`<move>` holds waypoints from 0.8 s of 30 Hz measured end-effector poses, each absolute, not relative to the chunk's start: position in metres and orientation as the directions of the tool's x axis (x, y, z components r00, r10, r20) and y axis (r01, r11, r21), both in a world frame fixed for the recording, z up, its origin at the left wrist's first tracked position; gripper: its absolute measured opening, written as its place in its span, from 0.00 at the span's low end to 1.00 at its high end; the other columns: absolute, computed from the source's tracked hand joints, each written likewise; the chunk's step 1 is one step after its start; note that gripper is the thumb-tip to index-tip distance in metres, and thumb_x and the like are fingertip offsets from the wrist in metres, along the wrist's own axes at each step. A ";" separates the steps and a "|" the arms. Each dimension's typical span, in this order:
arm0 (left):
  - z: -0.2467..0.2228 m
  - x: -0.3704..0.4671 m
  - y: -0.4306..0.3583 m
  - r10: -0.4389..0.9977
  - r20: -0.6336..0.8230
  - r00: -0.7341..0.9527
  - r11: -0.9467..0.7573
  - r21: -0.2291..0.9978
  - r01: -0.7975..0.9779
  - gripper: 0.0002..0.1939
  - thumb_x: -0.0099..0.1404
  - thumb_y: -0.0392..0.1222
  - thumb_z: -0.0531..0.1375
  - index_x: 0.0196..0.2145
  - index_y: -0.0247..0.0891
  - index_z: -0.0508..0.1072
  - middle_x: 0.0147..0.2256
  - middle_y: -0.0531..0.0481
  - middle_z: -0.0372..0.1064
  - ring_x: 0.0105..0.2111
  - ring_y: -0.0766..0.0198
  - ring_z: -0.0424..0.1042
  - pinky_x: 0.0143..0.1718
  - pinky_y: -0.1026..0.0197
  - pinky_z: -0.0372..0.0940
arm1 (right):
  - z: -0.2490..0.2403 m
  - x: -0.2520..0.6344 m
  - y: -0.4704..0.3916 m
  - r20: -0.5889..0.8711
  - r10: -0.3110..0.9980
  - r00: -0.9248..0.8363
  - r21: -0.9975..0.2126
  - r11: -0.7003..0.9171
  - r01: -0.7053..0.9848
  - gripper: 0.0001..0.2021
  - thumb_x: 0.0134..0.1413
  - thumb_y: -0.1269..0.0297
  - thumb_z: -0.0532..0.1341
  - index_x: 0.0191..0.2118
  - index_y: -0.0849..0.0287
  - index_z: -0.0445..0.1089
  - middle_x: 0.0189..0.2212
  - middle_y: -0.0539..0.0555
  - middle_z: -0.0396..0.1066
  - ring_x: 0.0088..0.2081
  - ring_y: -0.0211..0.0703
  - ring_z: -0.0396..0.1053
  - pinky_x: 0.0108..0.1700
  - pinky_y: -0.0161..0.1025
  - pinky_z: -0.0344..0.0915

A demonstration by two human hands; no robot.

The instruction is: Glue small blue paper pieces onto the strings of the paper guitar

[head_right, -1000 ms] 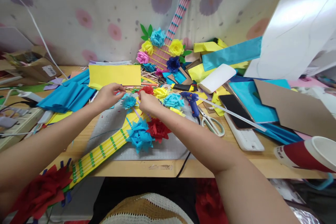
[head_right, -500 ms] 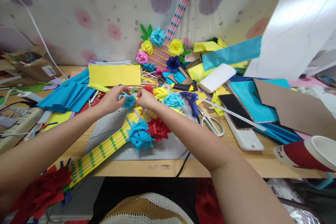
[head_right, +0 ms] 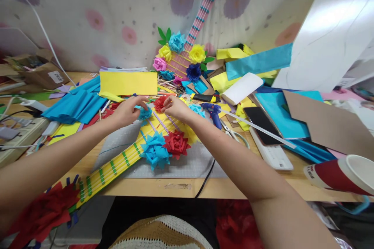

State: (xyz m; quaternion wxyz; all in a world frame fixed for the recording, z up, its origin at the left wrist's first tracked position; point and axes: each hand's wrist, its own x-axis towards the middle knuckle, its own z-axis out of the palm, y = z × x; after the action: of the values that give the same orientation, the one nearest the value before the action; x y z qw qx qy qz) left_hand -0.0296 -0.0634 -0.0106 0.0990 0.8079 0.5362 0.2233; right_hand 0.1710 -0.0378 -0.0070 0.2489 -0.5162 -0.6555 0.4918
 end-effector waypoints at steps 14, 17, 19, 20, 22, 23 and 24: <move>-0.010 -0.026 -0.061 0.914 0.265 0.308 -0.387 0.334 0.860 0.24 0.50 0.27 0.50 0.46 0.39 0.63 0.40 0.50 0.72 0.46 0.58 0.66 0.46 0.57 0.60 | -0.029 0.138 -0.034 -0.190 0.881 -0.433 -0.758 0.149 0.636 0.11 0.44 0.73 0.59 0.36 0.58 0.58 0.30 0.49 0.71 0.25 0.34 0.69 0.25 0.30 0.62; -0.009 -0.025 -0.060 0.914 0.288 0.285 -0.376 0.343 0.860 0.22 0.51 0.27 0.50 0.45 0.39 0.62 0.39 0.50 0.72 0.44 0.58 0.66 0.45 0.57 0.60 | -0.028 0.136 -0.032 -0.210 0.869 -0.448 -0.782 0.126 0.611 0.12 0.45 0.74 0.57 0.37 0.58 0.57 0.31 0.50 0.71 0.23 0.35 0.69 0.24 0.30 0.62; -0.009 -0.025 -0.059 0.912 0.305 0.273 -0.374 0.352 0.858 0.21 0.51 0.27 0.50 0.44 0.39 0.63 0.38 0.50 0.72 0.44 0.59 0.66 0.45 0.58 0.60 | -0.026 0.134 -0.031 -0.217 0.863 -0.455 -0.767 0.138 0.627 0.12 0.45 0.74 0.57 0.37 0.58 0.57 0.29 0.50 0.70 0.23 0.36 0.70 0.23 0.30 0.61; -0.009 -0.025 -0.058 0.911 0.312 0.271 -0.376 0.354 0.856 0.21 0.51 0.27 0.50 0.44 0.39 0.63 0.38 0.51 0.72 0.43 0.59 0.66 0.45 0.58 0.60 | -0.026 0.134 -0.031 -0.218 0.864 -0.454 -0.753 0.147 0.641 0.12 0.44 0.74 0.57 0.37 0.58 0.58 0.27 0.49 0.70 0.23 0.36 0.70 0.23 0.30 0.61; -0.010 -0.025 -0.057 0.906 0.322 0.273 -0.384 0.357 0.852 0.21 0.51 0.27 0.50 0.43 0.39 0.63 0.38 0.50 0.72 0.43 0.59 0.66 0.45 0.58 0.60 | -0.024 0.132 -0.031 -0.215 0.867 -0.450 -0.729 0.164 0.664 0.12 0.44 0.74 0.59 0.37 0.58 0.59 0.25 0.48 0.69 0.23 0.36 0.70 0.23 0.29 0.61; -0.010 -0.026 -0.057 0.905 0.324 0.275 -0.387 0.359 0.850 0.20 0.51 0.28 0.50 0.43 0.39 0.63 0.37 0.50 0.72 0.43 0.59 0.66 0.45 0.58 0.60 | -0.024 0.131 -0.031 -0.215 0.869 -0.445 -0.722 0.166 0.672 0.13 0.43 0.73 0.59 0.37 0.58 0.59 0.24 0.48 0.69 0.23 0.37 0.70 0.23 0.29 0.61; -0.010 -0.026 -0.057 0.905 0.322 0.277 -0.388 0.361 0.848 0.20 0.51 0.28 0.50 0.43 0.38 0.64 0.37 0.50 0.72 0.43 0.59 0.66 0.45 0.58 0.60 | -0.023 0.130 -0.031 -0.219 0.872 -0.439 -0.719 0.160 0.676 0.13 0.43 0.73 0.60 0.37 0.58 0.60 0.22 0.47 0.68 0.23 0.37 0.70 0.23 0.29 0.60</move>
State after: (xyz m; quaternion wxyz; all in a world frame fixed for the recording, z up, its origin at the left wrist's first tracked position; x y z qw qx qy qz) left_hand -0.0260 -0.0571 -0.0099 0.0588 0.7969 0.5501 0.2427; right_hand 0.1300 -0.0312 -0.0231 0.1241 -0.5150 -0.7514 0.3934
